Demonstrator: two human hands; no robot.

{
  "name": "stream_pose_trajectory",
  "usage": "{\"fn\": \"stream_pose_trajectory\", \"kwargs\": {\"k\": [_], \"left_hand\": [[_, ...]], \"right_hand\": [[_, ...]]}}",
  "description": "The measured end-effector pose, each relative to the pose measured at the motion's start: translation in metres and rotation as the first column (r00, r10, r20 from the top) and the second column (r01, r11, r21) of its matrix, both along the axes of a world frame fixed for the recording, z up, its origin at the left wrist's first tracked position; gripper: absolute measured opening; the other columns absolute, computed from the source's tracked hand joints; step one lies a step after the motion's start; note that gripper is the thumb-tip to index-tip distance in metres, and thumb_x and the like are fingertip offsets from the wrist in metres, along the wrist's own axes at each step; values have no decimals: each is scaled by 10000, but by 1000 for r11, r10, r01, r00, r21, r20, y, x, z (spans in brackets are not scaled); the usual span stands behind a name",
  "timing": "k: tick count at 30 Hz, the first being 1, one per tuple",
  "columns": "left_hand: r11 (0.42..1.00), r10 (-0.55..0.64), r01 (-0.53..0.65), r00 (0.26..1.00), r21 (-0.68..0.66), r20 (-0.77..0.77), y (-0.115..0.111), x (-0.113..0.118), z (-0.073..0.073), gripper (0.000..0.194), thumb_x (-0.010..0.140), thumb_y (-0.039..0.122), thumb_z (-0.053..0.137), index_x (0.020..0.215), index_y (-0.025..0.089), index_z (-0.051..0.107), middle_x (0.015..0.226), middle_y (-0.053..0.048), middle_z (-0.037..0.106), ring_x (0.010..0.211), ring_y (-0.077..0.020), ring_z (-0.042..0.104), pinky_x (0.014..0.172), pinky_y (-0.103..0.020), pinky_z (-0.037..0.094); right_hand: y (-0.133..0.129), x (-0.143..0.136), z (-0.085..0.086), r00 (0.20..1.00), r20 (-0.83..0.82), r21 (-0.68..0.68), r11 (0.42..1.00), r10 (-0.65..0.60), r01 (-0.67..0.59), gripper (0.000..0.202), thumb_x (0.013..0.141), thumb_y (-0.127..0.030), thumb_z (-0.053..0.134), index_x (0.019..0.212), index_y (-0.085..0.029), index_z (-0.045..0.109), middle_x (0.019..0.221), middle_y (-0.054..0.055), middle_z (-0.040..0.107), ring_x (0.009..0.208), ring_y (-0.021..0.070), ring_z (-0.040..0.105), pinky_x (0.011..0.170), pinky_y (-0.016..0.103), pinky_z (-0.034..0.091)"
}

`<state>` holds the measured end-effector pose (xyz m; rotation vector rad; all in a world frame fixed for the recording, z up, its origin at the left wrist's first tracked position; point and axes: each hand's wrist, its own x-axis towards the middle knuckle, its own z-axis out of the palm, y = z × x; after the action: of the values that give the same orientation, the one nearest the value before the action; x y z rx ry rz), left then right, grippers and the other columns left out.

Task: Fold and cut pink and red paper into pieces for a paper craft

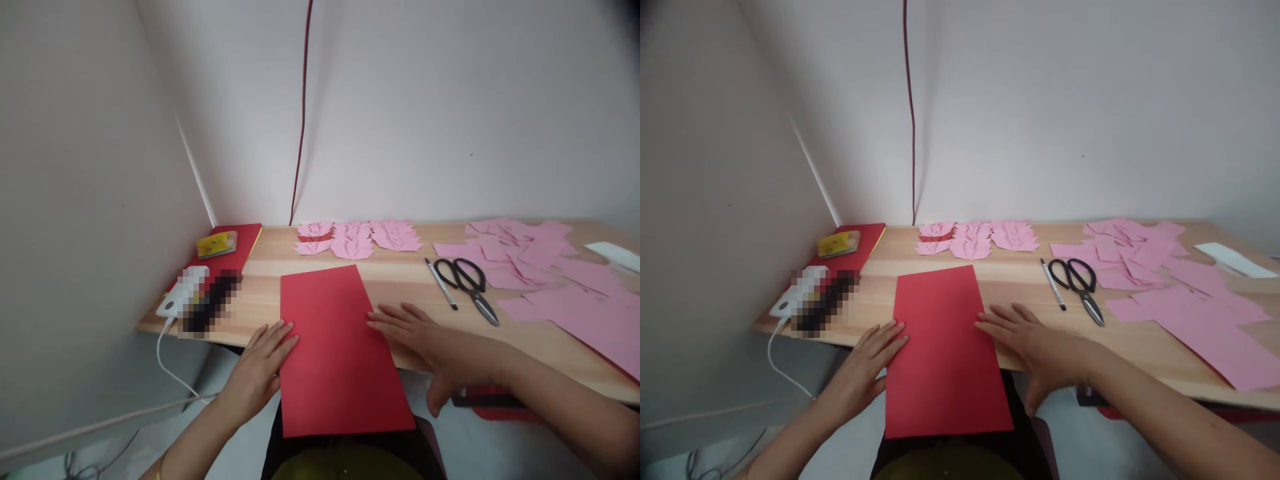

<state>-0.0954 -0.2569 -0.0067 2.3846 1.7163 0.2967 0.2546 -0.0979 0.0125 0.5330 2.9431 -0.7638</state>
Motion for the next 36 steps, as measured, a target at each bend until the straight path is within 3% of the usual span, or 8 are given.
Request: {"fn": "stream_pose_trajectory", "kwargs": {"k": [5, 9, 12, 16, 20, 24, 28, 36], "left_hand": [[985, -37, 22, 996, 172, 85, 1, -4, -14, 548, 790, 80, 507, 1309, 254, 497, 1393, -112, 484, 1353, -274, 348, 1094, -554, 254], [972, 15, -78, 962, 222, 274, 5, 1, -6, 256, 859, 178, 504, 1080, 229, 624, 1240, -101, 603, 1242, -243, 481, 1068, -484, 322], [937, 216, -309, 881, 165, 422, 12, 12, 2, 166, 897, 224, 478, 934, 209, 639, 1022, -78, 675, 1021, -198, 599, 905, -368, 454], [845, 412, -524, 768, 110, 489, 20, 26, 1, 230, 896, 297, 497, 709, 193, 581, 819, -36, 661, 806, -172, 612, 757, -310, 476], [745, 515, -647, 712, 160, 478, 24, 31, -10, 163, 870, 339, 542, 848, 194, 613, 812, -36, 660, 761, -184, 615, 749, -332, 485], [729, 524, -654, 724, 202, 448, 26, 34, -16, 186, 874, 324, 538, 986, 191, 604, 874, -52, 671, 783, -191, 625, 745, -340, 496], [734, 509, -626, 764, 264, 397, 24, 35, -17, 324, 881, 265, 519, 1193, 176, 514, 938, -71, 669, 784, -189, 630, 736, -342, 505], [812, 381, -453, 889, 367, 255, 26, 27, -14, 181, 878, 165, 493, 1028, 189, 592, 940, -63, 660, 895, -196, 607, 814, -349, 472]], "right_hand": [[-16, -5, -20, 990, -86, 203, 971, -110, 126, 792, 723, -302, 696, 1429, -355, 341, 1496, 61, 347, 1391, 351, 214, 1080, 607, 149], [-19, -14, -21, 957, -228, 136, 967, -181, 215, 265, 897, -306, 502, 1123, -327, 637, 1292, 44, 574, 1257, 269, 413, 1014, 492, 301], [-17, -25, -15, 908, -269, 74, 933, -322, 353, 317, 948, -327, 403, 759, -212, 630, 934, 55, 667, 1012, 220, 545, 880, 401, 379], [-20, -44, -15, 790, -292, 85, 808, -539, 583, 374, 951, -309, 357, 621, -183, 479, 665, 34, 571, 721, 185, 547, 708, 340, 372], [-25, -58, -23, 688, -344, 137, 690, -639, 710, 281, 939, -299, 360, 745, -191, 532, 714, 49, 604, 750, 217, 568, 735, 373, 357], [-27, -66, -33, 604, -431, 153, 605, -671, 781, 235, 928, -320, 393, 1042, -183, 546, 827, 68, 659, 785, 234, 601, 772, 401, 373], [-24, -69, -41, 625, -418, 187, 611, -659, 769, 305, 919, -342, 423, 1136, -154, 523, 780, 72, 669, 759, 249, 613, 727, 389, 412], [-18, -65, -34, 671, -428, 148, 686, -605, 713, 254, 926, -335, 434, 1089, -167, 533, 759, 57, 655, 717, 222, 605, 695, 363, 442]]}}
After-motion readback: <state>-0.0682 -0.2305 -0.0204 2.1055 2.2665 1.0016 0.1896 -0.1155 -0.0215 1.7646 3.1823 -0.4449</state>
